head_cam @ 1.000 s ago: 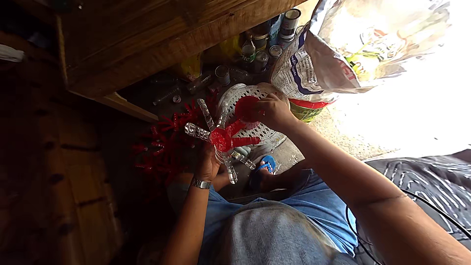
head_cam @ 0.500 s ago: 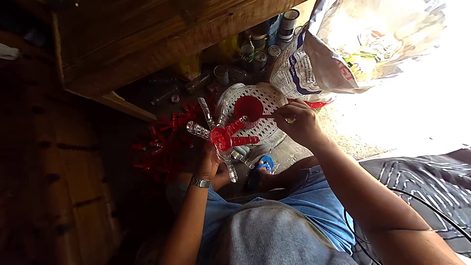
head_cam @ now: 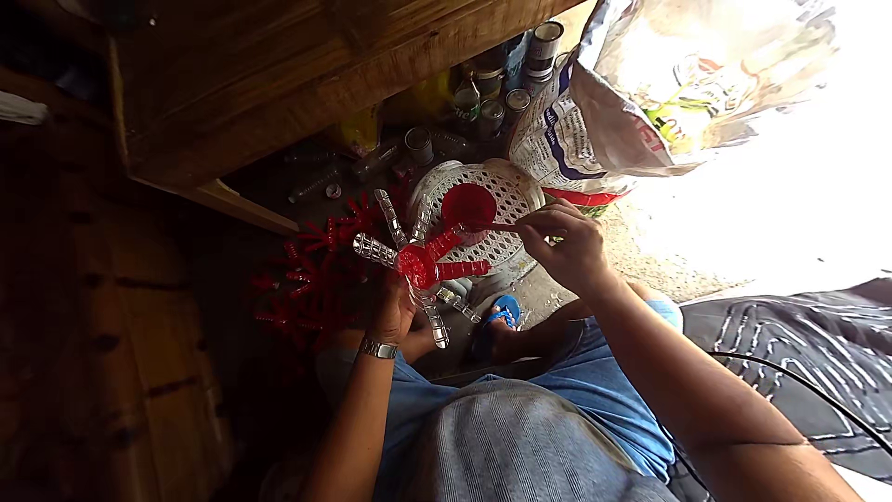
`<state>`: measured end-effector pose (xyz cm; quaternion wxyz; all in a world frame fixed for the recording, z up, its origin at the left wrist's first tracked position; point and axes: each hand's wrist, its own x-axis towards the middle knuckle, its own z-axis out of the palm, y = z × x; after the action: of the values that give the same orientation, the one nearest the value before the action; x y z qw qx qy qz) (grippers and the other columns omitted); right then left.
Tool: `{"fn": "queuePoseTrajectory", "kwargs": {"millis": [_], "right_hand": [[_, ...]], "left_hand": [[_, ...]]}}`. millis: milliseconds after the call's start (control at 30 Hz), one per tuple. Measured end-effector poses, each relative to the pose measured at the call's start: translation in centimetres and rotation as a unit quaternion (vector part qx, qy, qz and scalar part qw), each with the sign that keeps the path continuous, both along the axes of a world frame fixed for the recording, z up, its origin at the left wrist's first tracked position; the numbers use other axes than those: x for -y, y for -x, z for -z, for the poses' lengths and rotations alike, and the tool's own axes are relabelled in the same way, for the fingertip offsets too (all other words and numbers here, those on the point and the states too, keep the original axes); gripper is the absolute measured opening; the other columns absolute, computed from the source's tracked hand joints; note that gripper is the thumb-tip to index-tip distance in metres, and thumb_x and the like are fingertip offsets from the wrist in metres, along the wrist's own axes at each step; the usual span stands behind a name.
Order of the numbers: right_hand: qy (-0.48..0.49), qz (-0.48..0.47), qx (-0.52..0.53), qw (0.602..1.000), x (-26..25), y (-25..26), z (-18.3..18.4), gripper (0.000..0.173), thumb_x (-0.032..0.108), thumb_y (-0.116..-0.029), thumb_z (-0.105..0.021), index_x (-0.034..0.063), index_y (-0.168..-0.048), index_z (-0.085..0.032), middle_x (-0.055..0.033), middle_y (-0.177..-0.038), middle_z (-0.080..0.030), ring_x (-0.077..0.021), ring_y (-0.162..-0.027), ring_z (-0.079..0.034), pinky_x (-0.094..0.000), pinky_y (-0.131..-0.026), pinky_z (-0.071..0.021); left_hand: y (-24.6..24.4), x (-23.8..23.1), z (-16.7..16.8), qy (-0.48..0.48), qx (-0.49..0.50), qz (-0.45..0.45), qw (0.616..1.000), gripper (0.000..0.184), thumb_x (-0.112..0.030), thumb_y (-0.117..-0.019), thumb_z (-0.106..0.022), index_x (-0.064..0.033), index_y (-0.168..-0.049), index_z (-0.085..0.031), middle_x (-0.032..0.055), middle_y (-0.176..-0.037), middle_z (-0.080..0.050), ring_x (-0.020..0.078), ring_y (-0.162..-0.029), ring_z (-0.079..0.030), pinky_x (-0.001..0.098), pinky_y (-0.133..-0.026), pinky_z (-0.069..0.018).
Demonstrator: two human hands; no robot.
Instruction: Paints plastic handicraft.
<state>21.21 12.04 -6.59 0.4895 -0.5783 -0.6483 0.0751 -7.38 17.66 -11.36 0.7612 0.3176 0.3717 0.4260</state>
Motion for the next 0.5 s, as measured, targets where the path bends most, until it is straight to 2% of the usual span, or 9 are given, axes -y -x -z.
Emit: {"fn": "queuePoseTrajectory", "kwargs": {"millis": [100, 233, 300, 500], "right_hand": [[0.000, -0.023, 0.004, 1.000, -0.1, 0.5, 0.5, 0.015, 0.013, -0.0936, -0.068, 0.0023, -0.096, -0.077, -0.0063, -0.093, -0.071, -0.0103, -0.089, -0.067, -0.0238, -0.078, -0.0587], [0.008, -0.037, 0.007, 0.999, 0.0, 0.8, 0.9, 0.013, 0.013, -0.0929, -0.069, 0.0033, -0.096, -0.077, -0.0052, -0.093, -0.071, -0.0098, -0.090, -0.067, -0.0230, -0.080, -0.0592], [-0.001, -0.034, 0.010, 0.999, 0.0, 0.8, 0.9, 0.012, 0.012, -0.0910, -0.069, 0.0032, -0.093, -0.077, -0.0050, -0.091, -0.070, -0.0091, -0.089, -0.067, -0.0215, -0.079, -0.0587], [0.004, -0.036, 0.016, 0.999, -0.3, 1.3, 0.7, 0.013, 0.011, -0.0917, -0.069, 0.0027, -0.097, -0.078, -0.0059, -0.094, -0.071, -0.0109, -0.091, -0.067, -0.0231, -0.081, -0.0587]], "left_hand": [[0.2, -0.1, 0.5, -0.007, 0.000, 0.009, 1.000, 0.057, -0.045, -0.0810, -0.080, -0.0116, -0.121, -0.057, 0.0047, -0.104, -0.072, 0.0177, -0.093, -0.072, 0.0366, -0.082, -0.0618], [0.2, -0.1, 0.6, -0.009, 0.009, 0.004, 1.000, 0.058, -0.045, -0.0786, -0.083, -0.0116, -0.119, -0.059, 0.0055, -0.104, -0.072, 0.0180, -0.093, -0.072, 0.0372, -0.082, -0.0617], [0.2, -0.1, 0.5, -0.008, 0.010, 0.001, 1.000, 0.053, -0.042, -0.0809, -0.081, -0.0116, -0.118, -0.059, 0.0051, -0.103, -0.072, 0.0173, -0.094, -0.072, 0.0370, -0.082, -0.0613], [0.2, 0.1, 0.6, -0.004, 0.012, 0.003, 1.000, 0.041, -0.034, -0.0883, -0.073, -0.0102, -0.118, -0.059, 0.0057, -0.102, -0.073, 0.0169, -0.092, -0.072, 0.0357, -0.082, -0.0614]]}}
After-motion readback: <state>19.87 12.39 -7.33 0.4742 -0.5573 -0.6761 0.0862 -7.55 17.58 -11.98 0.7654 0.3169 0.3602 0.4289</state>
